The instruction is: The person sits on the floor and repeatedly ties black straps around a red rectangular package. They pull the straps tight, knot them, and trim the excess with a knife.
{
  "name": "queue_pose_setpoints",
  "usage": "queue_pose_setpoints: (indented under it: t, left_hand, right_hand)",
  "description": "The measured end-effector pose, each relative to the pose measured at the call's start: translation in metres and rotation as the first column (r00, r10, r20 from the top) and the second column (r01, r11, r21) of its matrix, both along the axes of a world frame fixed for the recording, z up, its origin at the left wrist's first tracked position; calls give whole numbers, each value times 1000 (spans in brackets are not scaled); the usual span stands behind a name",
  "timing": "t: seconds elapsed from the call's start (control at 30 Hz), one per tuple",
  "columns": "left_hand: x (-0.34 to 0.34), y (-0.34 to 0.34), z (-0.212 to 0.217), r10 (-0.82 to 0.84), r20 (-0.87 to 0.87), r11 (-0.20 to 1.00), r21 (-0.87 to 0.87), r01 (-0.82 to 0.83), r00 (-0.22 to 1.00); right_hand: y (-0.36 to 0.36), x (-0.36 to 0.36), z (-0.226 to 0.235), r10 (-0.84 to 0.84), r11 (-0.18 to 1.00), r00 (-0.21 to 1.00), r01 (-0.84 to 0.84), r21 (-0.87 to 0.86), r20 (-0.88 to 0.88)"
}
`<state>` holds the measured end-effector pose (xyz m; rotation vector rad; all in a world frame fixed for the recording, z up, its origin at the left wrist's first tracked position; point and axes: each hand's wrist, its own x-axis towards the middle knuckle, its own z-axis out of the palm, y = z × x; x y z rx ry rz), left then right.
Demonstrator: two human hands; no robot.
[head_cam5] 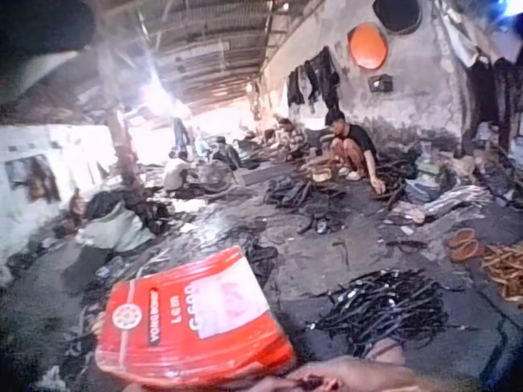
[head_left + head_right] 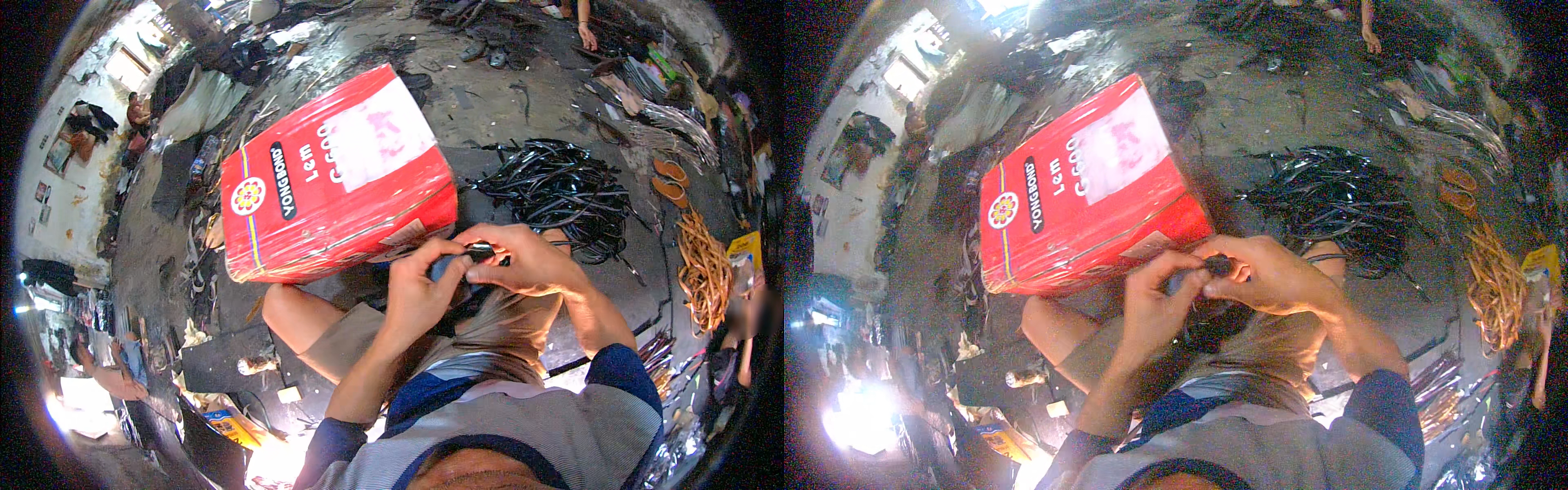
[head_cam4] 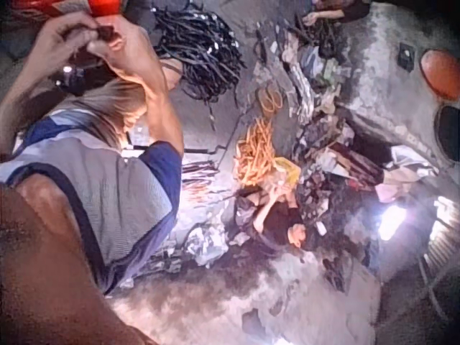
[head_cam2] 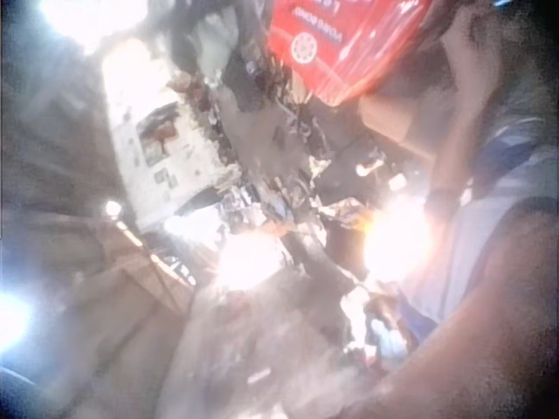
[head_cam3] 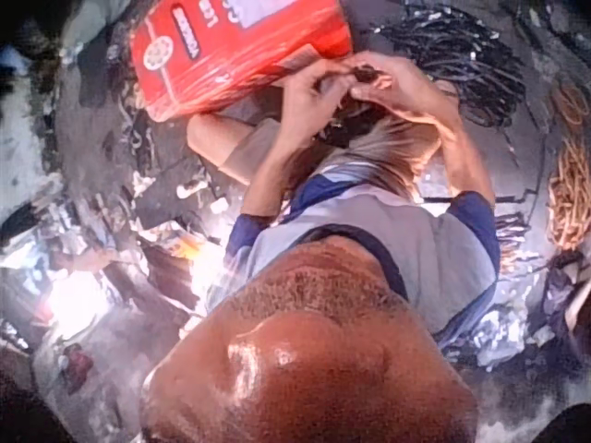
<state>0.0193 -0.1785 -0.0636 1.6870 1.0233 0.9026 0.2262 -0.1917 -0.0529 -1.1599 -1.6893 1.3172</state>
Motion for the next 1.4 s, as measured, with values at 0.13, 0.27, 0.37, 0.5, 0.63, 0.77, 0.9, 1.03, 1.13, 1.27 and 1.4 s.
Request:
queue_pose_setpoints:
  t: [0.13, 0.27, 0.37, 0.5, 0.63, 0.77, 0.9, 1.03, 1.13, 1.27, 1.4]
  left_hand:
    - [-23, 6, 33, 91, 133, 991, 86, -103, 987]
    - [-24, 8, 39, 46, 149, 976, 202, -76, 988]
    - [-10, 7, 51, 180, 16, 847, 506, -163, 984]
    - [7, -4, 42, -42, 571, 997, -32, 73, 820]
    - [-11, -14, 28, -118, 400, 933, -269, 240, 909]
    - [-65, -36, 24, -13, 417, 943, -297, 150, 909]
    - [-137, -41, 40, 125, 140, 992, -39, -121, 982]
    - [-165, -52, 37, 168, 58, 985, -54, -164, 984]
    - [-123, -61, 6, 22, -535, 992, 114, 46, 845]
    - [-85, -65, -53, -320, -711, 922, -82, 378, 626]
    - [-48, -20, 25, -190, -33, 881, 435, 185, 981]
  right_hand:
    - [6, -15, 56, -5, 999, 997, 2, -32, -71]
    - [19, -18, 76, -50, 931, 989, -3, 365, 138]
    - [20, -18, 96, -125, 885, 959, -9, 466, 255]
    - [28, -27, 108, -55, 966, 998, 63, 250, -37]
    - [59, -8, 153, -282, 879, 924, 357, 316, -259]
    - [99, 9, 169, -176, 941, 897, 274, 197, -405]
    - [125, -4, 161, -80, 981, 887, 151, 120, -455]
    - [144, -7, 171, -133, 935, 859, 273, 224, -494]
    - [148, -2, 198, -204, 703, 863, 457, 544, -461]
    - [118, 31, 251, -182, 640, 918, 382, 667, -351]
    - [52, -20, 248, 253, 850, 875, -405, 336, 414]
